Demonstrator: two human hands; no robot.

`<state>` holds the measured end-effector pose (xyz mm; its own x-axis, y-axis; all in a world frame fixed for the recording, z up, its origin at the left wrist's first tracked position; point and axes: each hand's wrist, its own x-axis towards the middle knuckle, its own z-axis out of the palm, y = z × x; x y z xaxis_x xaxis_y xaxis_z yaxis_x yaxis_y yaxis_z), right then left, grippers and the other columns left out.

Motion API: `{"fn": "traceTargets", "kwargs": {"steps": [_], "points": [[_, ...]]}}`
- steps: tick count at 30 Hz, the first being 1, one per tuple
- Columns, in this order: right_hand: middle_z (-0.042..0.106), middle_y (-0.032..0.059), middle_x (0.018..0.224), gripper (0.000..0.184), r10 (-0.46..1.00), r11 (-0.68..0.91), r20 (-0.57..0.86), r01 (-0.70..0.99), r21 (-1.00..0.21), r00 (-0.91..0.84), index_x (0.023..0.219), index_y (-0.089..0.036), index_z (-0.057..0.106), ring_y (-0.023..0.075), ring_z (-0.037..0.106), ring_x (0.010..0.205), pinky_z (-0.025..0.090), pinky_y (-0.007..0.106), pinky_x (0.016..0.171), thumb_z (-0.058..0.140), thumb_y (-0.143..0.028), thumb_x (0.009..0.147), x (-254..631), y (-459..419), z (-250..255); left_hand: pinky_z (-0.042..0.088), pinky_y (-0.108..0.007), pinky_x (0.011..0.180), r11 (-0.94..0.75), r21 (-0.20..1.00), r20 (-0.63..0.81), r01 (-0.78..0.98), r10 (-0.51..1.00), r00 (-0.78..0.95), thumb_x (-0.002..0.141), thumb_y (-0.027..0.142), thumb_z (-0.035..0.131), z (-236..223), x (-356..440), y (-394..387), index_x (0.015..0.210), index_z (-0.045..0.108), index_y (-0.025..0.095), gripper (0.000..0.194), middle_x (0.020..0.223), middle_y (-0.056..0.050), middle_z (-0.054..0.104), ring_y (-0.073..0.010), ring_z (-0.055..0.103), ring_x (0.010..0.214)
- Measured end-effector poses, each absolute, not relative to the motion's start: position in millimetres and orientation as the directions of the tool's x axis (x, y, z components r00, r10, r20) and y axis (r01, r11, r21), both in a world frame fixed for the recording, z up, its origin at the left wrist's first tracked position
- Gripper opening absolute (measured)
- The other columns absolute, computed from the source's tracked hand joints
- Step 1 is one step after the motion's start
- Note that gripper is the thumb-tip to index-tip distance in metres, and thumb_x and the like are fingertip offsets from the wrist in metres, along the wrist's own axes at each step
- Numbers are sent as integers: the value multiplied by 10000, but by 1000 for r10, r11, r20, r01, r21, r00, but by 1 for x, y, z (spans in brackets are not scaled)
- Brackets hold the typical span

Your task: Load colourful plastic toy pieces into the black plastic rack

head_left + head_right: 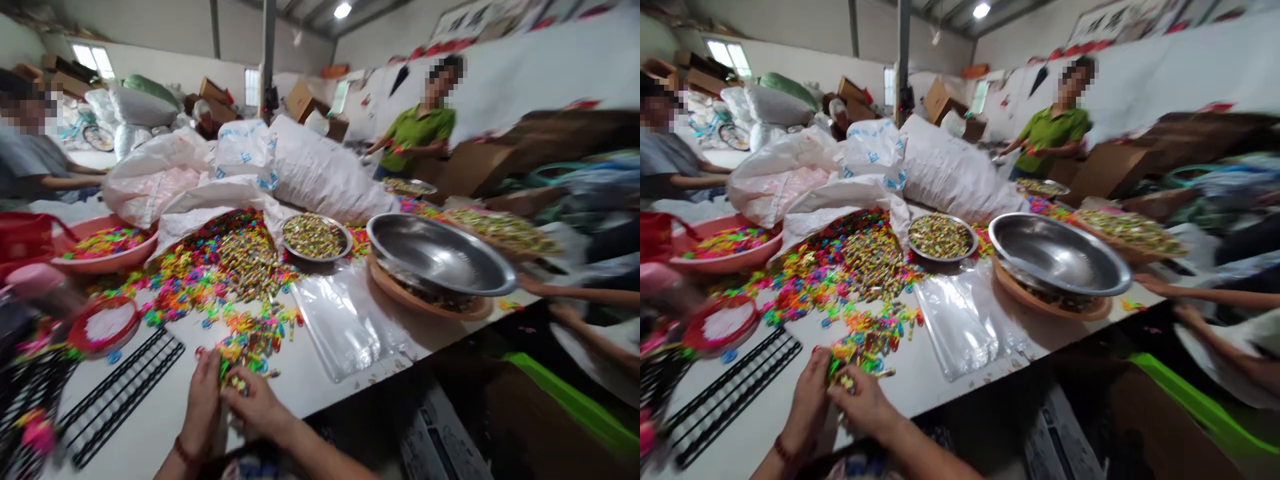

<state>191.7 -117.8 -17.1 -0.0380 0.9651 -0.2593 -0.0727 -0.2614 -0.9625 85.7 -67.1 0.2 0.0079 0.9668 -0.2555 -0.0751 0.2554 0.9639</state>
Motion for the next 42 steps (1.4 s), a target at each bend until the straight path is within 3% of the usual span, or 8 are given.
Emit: {"fn": "traceTargets", "kwargs": {"steps": [3, 5, 8, 12, 19, 30, 35, 42], "points": [[633, -6, 820, 333, 989, -148, -148, 0, -989, 12, 1075, -215, 593, 131, 582, 654, 484, 258, 625, 614, -459, 850, 195, -121, -12, 499, -272, 717, 222, 936, -227, -273, 974, 14, 683, 592, 744, 2, 88, -64, 755, 582, 217, 415, 763, 4, 620, -162, 597, 753], [651, 14, 863, 317, 991, -131, -128, 69, -989, 38, 1090, -213, 585, 157, 614, 746, 507, 276, 686, 563, -452, 883, 201, -119, -10, 492, -263, 729, 301, 853, -291, -426, 952, 90, 635, 564, 804, 0, 91, -61, 824, 605, 193, 462, 807, -3, 642, -143, 601, 746], [684, 42, 910, 324, 997, -82, -77, 198, -977, 33, 1033, -199, 624, 182, 637, 807, 518, 292, 725, 533, -480, 901, 211, -114, -10, 467, -240, 666, 400, 778, -377, -484, 914, 151, 575, 521, 871, -4, 93, -61, 828, 623, 161, 505, 783, -7, 645, -116, 586, 683], [722, 59, 919, 371, 999, -48, -43, 282, -958, 24, 980, -191, 679, 199, 656, 798, 527, 294, 710, 541, -524, 894, 219, -111, -12, 447, -218, 656, 395, 795, -363, -460, 918, 160, 558, 499, 898, -7, 91, -65, 804, 615, 153, 511, 754, 15, 627, -91, 563, 675], [737, 72, 918, 360, 995, -17, 24, 387, -922, 102, 1031, -182, 651, 200, 685, 772, 535, 294, 669, 527, -498, 911, 224, -110, -12, 393, -217, 554, 336, 893, -315, -299, 942, 117, 673, 657, 763, -14, 88, -65, 887, 544, 187, 561, 689, 46, 587, -83, 513, 583], [749, 64, 938, 247, 985, 121, 162, 465, -877, 50, 1028, -192, 675, 193, 710, 806, 554, 290, 706, 570, -391, 927, 219, -112, -12, 335, -193, 476, 232, 950, -216, -211, 971, 99, 782, 575, 713, -18, 87, -64, 961, 572, 188, 449, 660, 57, 525, -64, 438, 518], [725, 86, 919, 242, 980, 113, 185, 551, -827, 77, 1036, -179, 622, 203, 706, 768, 556, 297, 644, 519, -381, 950, 218, -114, -11, 347, -208, 518, 179, 976, -167, -126, 981, 101, 858, 551, 633, -18, 86, -68, 1014, 568, 190, 399, 728, 41, 514, -76, 428, 571], [715, 65, 876, 151, 934, 257, 354, 601, -757, 47, 1010, -205, 615, 199, 709, 772, 555, 294, 685, 552, -323, 941, 219, -117, -15, 395, -243, 664, 67, 998, -66, -2, 992, 107, 922, 479, 566, -21, 84, -68, 1007, 580, 205, 287, 821, 10, 549, -118, 475, 712]]}}
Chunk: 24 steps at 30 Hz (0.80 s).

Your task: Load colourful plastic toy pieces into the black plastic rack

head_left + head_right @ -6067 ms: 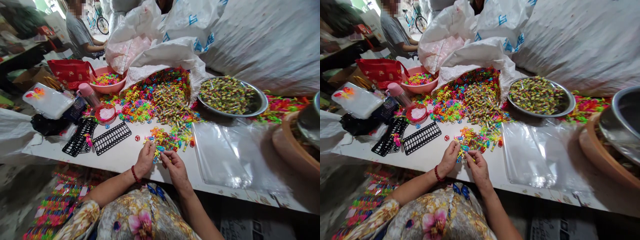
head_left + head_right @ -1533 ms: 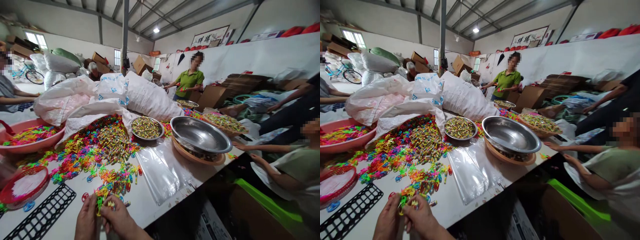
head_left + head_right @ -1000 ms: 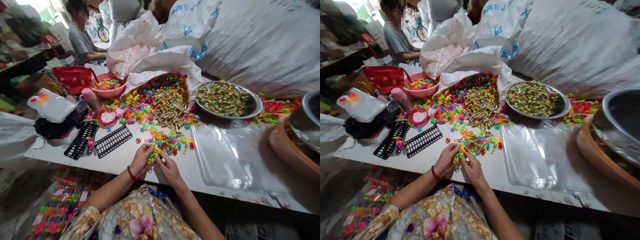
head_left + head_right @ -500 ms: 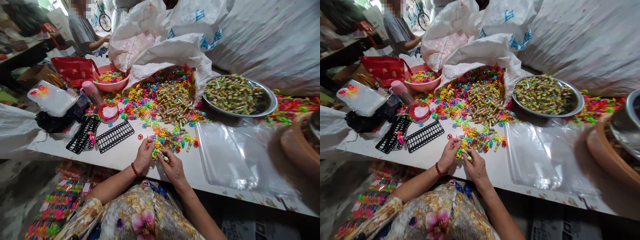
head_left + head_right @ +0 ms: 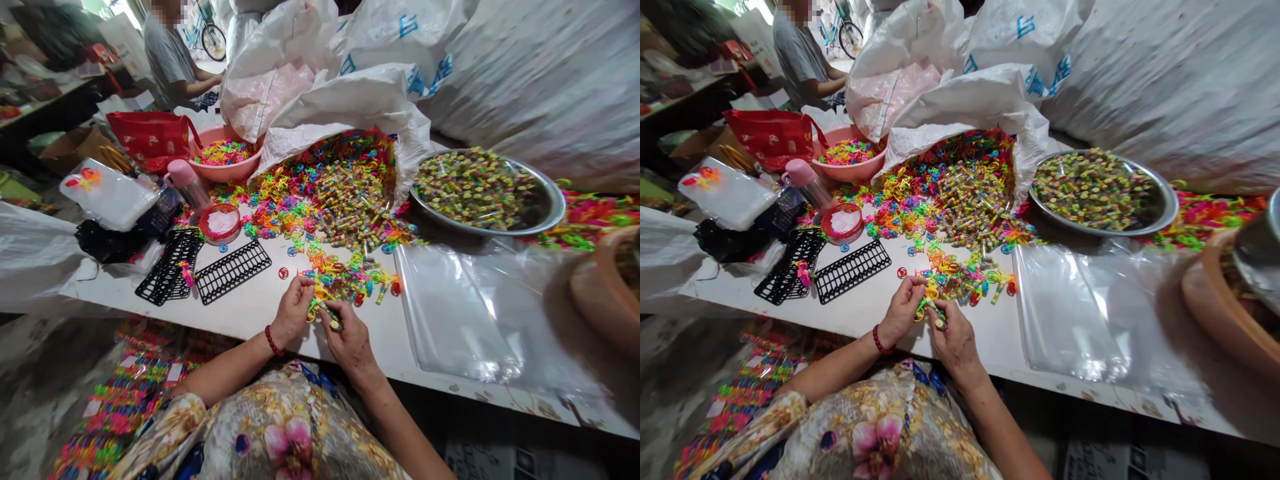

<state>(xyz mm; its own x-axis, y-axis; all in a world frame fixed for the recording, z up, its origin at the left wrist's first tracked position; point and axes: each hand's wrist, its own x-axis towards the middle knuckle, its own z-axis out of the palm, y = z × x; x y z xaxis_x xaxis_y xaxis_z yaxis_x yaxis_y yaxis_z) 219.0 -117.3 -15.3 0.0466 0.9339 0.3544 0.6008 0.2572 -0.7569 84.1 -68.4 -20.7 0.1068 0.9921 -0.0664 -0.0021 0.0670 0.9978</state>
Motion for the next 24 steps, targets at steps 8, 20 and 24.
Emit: {"fn": "traceTargets", "kwargs": {"steps": [8, 20, 24], "points": [[710, 22, 837, 107, 946, 301, 322, 444, -844, -30, 982, -215, 653, 147, 685, 716, 529, 227, 611, 585, -281, 931, 223, -114, -4, 407, -265, 727, 108, 994, -107, 4, 983, 149, 926, 463, 533, -20, 83, -66, 993, 564, 200, 274, 856, 1, 543, -136, 488, 762], [729, 70, 930, 213, 964, 234, 265, 536, -811, -19, 1044, -233, 662, 201, 702, 827, 589, 316, 733, 525, -369, 955, 239, -108, -2, 394, -263, 677, 70, 996, -81, 58, 976, 200, 946, 487, 514, -11, 81, -44, 973, 574, 228, 267, 792, 14, 538, -137, 468, 691], [646, 130, 1262, 320, 891, 201, 428, 717, -668, 149, 1166, -234, 672, 282, 611, 1182, 522, 458, 1004, 553, -425, 938, 274, -95, 0, 426, -309, 819, -120, 944, 129, 308, 992, -8, 914, 263, 556, -7, 63, 3, 920, 586, 216, 56, 909, -37, 576, -181, 531, 841]]}}
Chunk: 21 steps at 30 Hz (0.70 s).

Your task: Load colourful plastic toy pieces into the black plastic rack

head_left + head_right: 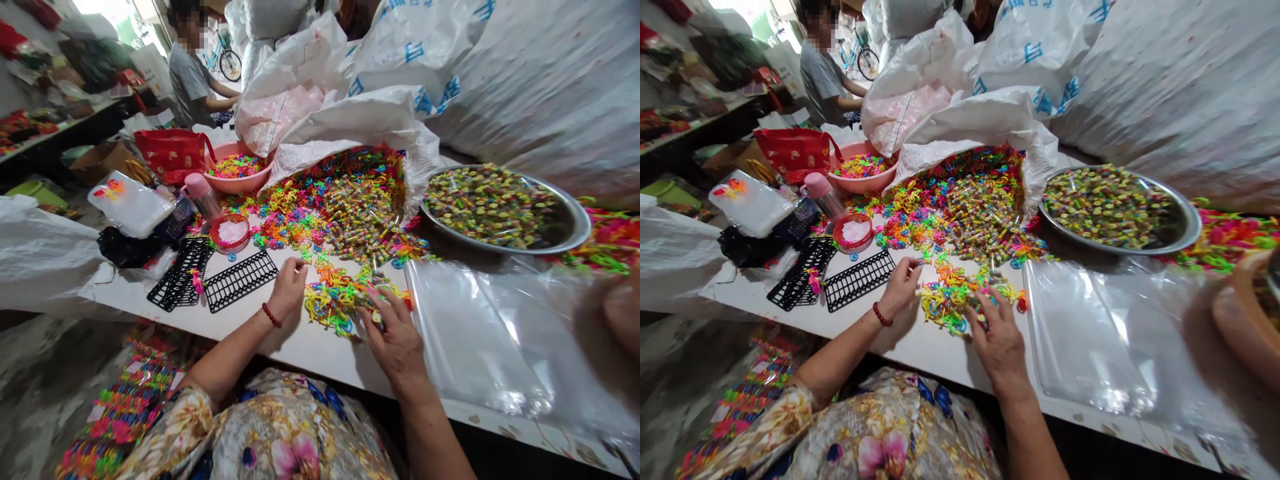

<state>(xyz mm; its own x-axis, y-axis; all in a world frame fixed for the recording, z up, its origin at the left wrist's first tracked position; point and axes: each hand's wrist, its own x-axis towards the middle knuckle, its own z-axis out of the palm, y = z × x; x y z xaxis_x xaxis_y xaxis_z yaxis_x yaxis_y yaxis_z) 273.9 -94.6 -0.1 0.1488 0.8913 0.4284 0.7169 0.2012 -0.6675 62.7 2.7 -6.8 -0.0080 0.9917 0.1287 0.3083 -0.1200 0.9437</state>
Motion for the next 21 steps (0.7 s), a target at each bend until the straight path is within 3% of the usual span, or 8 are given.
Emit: {"fn": "traceTargets", "kwargs": {"steps": [3, 6, 10, 14, 17, 21], "points": [[603, 162, 1302, 343, 856, 183, 488, 783, -595, 171, 1183, -204, 668, 294, 572, 1229, 484, 490, 1051, 535, -413, 947, 284, -91, -4, 390, -393, 979, -184, 777, 283, 602, 956, -73, 802, 41, 553, -7, 43, 50, 961, 606, 195, 227, 1121, -114, 549, -259, 497, 1091], [652, 155, 1175, 304, 873, 250, 476, 738, -627, 109, 1132, -190, 683, 267, 619, 1146, 530, 457, 997, 510, -373, 963, 274, -96, -9, 356, -439, 1014, -149, 711, 282, 688, 956, -85, 728, -18, 574, -10, 30, 89, 800, 601, 188, 221, 1173, -136, 536, -307, 422, 1192], [705, 120, 1097, 271, 903, 304, 427, 627, -717, 50, 1102, -199, 694, 242, 670, 1060, 557, 410, 951, 522, -354, 964, 253, -107, -11, 369, -409, 996, -171, 768, 288, 617, 953, -94, 736, 16, 592, -14, 23, 115, 660, 545, 187, 193, 1012, -101, 570, -268, 459, 1118], [743, 82, 1019, 304, 962, 190, 263, 517, -834, 71, 1140, -212, 681, 218, 712, 927, 585, 335, 816, 522, -402, 965, 247, -114, -6, 403, -365, 958, -163, 855, 301, 493, 929, -215, 777, 94, 581, -13, 19, 121, 754, 560, 190, 101, 934, -60, 563, -210, 508, 1003], [736, 58, 900, 344, 979, 59, 144, 475, -878, 145, 1123, -207, 664, 196, 700, 777, 565, 280, 654, 533, -468, 942, 248, -113, -3, 457, -293, 818, -140, 927, 250, 348, 922, -296, 840, 200, 551, -11, 17, 119, 840, 539, 196, 12, 866, -19, 566, -150, 544, 835], [702, 22, 787, 333, 986, 7, 78, 429, -903, 149, 1033, -215, 665, 171, 644, 668, 521, 255, 583, 543, -504, 922, 244, -107, 0, 443, -224, 643, -123, 976, 175, 182, 936, -307, 871, 330, 562, -9, 19, 111, 863, 515, 203, 136, 767, 23, 557, -104, 526, 659]]}}
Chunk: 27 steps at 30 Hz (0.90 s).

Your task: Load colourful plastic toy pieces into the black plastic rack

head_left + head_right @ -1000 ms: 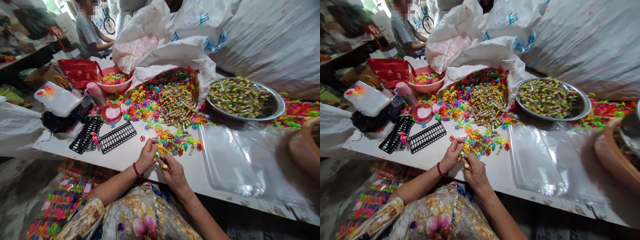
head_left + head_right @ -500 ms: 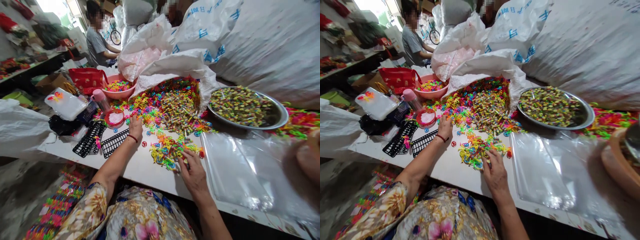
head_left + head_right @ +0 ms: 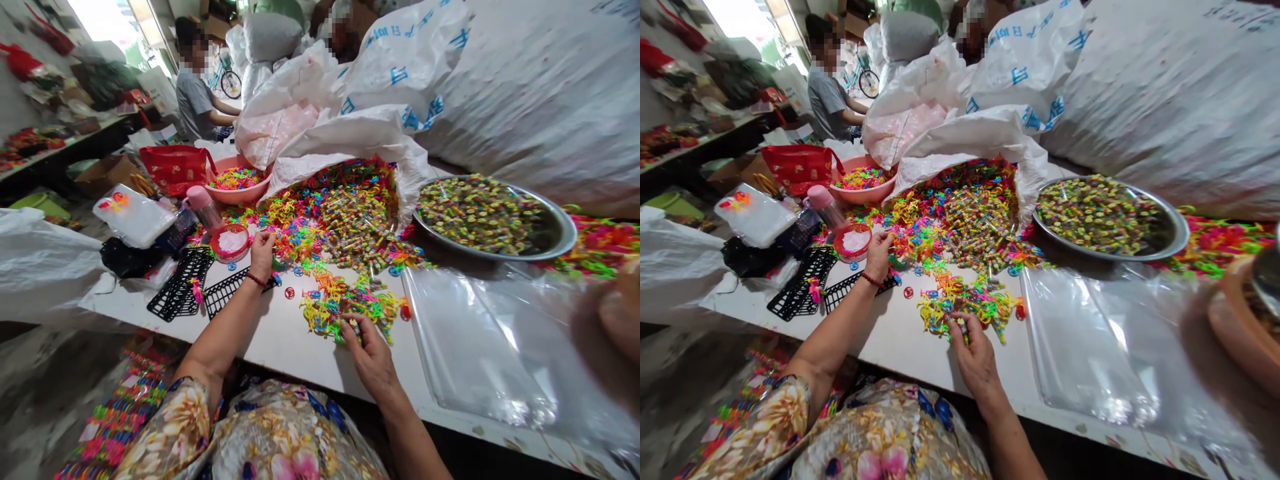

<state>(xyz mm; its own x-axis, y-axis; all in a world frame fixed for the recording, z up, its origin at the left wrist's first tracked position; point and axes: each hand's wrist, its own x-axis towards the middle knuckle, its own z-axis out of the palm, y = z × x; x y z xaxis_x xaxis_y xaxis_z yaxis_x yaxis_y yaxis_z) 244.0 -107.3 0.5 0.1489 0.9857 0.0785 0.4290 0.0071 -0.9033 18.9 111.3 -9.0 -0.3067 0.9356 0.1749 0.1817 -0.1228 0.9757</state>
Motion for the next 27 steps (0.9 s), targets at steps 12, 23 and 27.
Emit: {"fn": "traceTargets", "kwargs": {"steps": [12, 23, 27], "points": [[767, 72, 983, 299, 987, 119, 151, 391, -913, 51, 1050, -204, 723, 198, 708, 774, 573, 293, 702, 593, -424, 895, 233, -110, -9, 499, -249, 665, -71, 997, 71, 7, 995, -65, 779, 287, 722, 14, 22, 96, 798, 586, 192, 167, 786, 3, 611, -135, 593, 743], [665, -4, 673, 271, 990, 70, 116, 436, -897, 80, 875, -220, 644, 150, 586, 542, 484, 252, 534, 545, -468, 922, 233, -108, -2, 577, -320, 737, 141, 940, -152, -311, 988, -10, 857, 414, 659, 15, 34, 78, 846, 453, 201, 297, 849, -30, 670, -162, 707, 799], [602, -25, 619, 321, 990, 34, 88, 412, -911, 113, 784, -223, 585, 134, 541, 515, 458, 247, 525, 541, -507, 928, 233, -103, 6, 578, -358, 826, 267, 838, -207, -476, 962, 176, 791, 367, 736, 18, 42, 50, 861, 539, 182, 280, 919, -68, 709, -189, 712, 873]]}}
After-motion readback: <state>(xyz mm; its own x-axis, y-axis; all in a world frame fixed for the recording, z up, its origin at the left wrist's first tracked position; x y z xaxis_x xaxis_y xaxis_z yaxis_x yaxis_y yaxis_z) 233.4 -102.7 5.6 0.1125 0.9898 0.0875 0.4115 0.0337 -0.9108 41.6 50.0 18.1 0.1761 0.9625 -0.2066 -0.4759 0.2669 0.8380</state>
